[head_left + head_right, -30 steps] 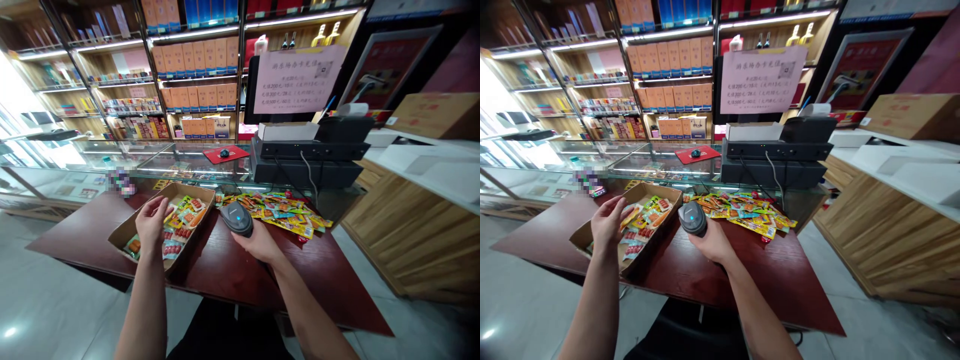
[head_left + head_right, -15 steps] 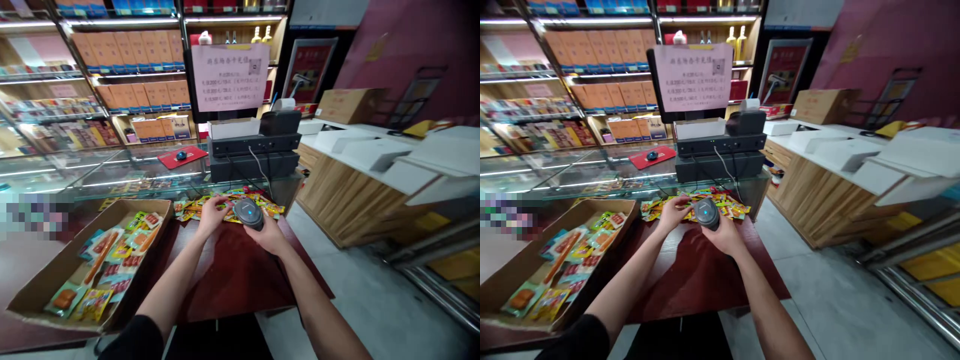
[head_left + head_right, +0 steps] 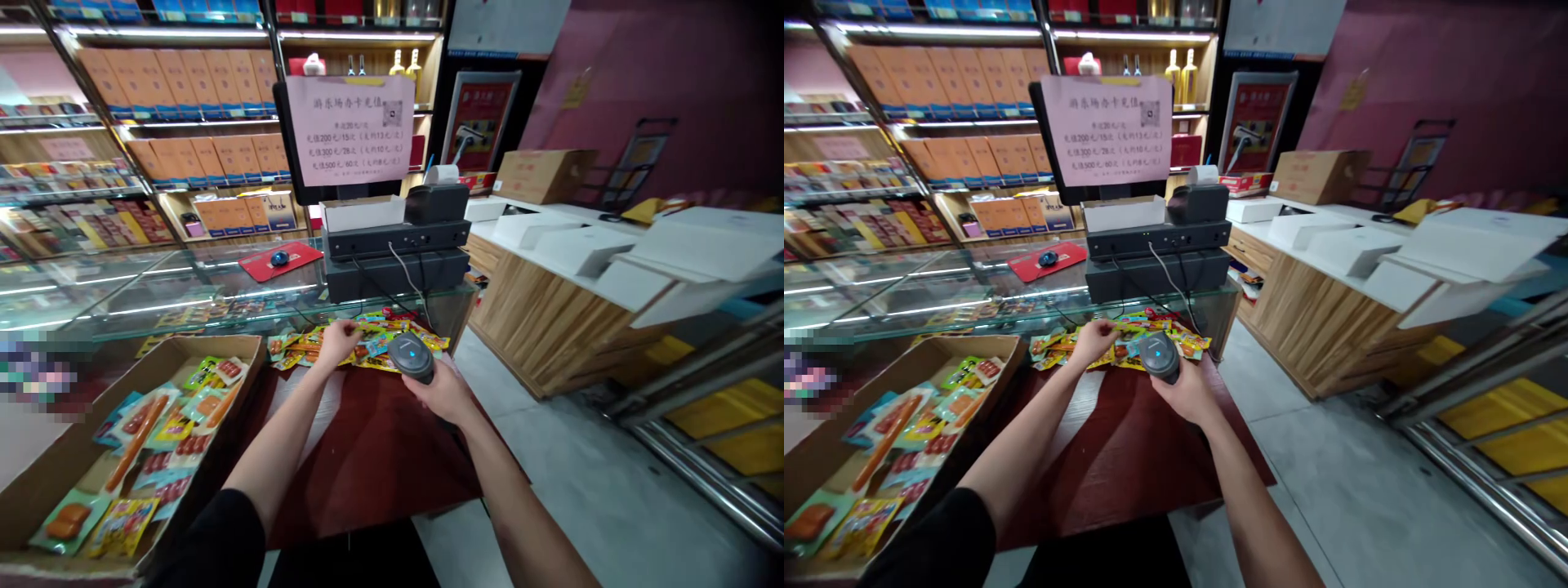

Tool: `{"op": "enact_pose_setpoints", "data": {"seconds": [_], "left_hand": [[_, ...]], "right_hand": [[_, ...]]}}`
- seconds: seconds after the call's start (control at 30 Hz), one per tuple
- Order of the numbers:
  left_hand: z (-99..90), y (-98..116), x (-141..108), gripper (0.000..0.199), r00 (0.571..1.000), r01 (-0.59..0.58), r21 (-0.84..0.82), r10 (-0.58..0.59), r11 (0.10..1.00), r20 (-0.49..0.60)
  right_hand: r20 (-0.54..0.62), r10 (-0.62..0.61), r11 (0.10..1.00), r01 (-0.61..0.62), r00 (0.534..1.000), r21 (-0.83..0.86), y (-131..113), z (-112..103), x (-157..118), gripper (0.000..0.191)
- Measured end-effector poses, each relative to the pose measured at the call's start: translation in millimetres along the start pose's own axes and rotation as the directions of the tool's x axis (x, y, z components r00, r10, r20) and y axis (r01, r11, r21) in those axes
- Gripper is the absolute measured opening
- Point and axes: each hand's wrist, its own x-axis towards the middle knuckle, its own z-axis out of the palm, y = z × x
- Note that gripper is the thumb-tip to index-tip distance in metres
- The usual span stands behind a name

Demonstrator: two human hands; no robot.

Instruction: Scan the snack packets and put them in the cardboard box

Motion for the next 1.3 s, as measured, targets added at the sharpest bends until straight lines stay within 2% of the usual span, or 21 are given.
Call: {"op": "enact_pose_setpoints", "data": {"seconds": [0.07,0.17,0.23,0.37,0.5,0.63,0.8,0.93,1.1,1.2,1.3], "left_hand": [[-20.8,-5.0,-13.3,0.010,0.987,0.145,-0.269,-0.156,0.952,-0.023],[-52.3,-13.6,-40.9,0.026,0.941,0.278,-0.627,-0.338,0.728,0.025],[-71.6,-19.9,-61.9,0.036,0.923,0.285,-0.740,-0.382,0.609,0.040],[-101.7,-32.0,-100.0,0.045,0.904,0.259,-0.819,-0.427,0.511,0.020],[-119.6,-40.5,-121.5,0.046,0.893,0.223,-0.844,-0.449,0.488,-0.023],[-128.1,-44.5,-128.2,0.048,0.894,0.207,-0.838,-0.445,0.505,-0.047],[-128.9,-46.9,-128.3,0.042,0.907,0.197,-0.834,-0.420,0.516,-0.046],[-125.6,-47.8,-127.3,0.038,0.900,0.197,-0.827,-0.432,0.527,-0.060],[-124.8,-41.3,-128.0,0.039,0.909,0.198,-0.825,-0.414,0.530,-0.048],[-129.6,-33.4,-130.8,0.039,0.913,0.193,-0.825,-0.404,0.531,-0.046],[-144.7,-27.1,-137.6,0.041,0.903,0.163,-0.819,-0.418,0.550,-0.100]], "right_hand": [[0.034,0.004,0.999,-0.005,0.999,0.032,-6.3,10.7,-1.9,0.026],[0.123,-0.034,0.994,0.022,0.992,0.105,-18.4,32.4,-5.1,0.030],[0.178,-0.076,0.988,0.050,0.981,0.148,-27.5,49.5,-8.9,0.034],[0.289,-0.092,0.984,0.044,0.953,0.171,-43.9,84.5,-21.0,0.032],[0.382,-0.123,0.978,0.048,0.916,0.201,-52.4,111.6,-30.8,0.028],[0.395,-0.134,0.978,0.057,0.909,0.199,-53.9,123.0,-32.0,0.027],[0.397,-0.127,0.981,0.054,0.909,0.189,-54.8,122.3,-30.3,0.029],[0.399,-0.110,0.983,0.040,0.910,0.179,-58.9,117.9,-32.3,0.025],[0.396,-0.112,0.983,0.042,0.911,0.180,-62.5,113.7,-35.2,0.025],[0.391,-0.130,0.977,0.051,0.911,0.207,-62.3,114.0,-35.5,0.031],[0.400,-0.140,0.976,0.058,0.906,0.210,-63.1,117.1,-34.8,0.033]]}}
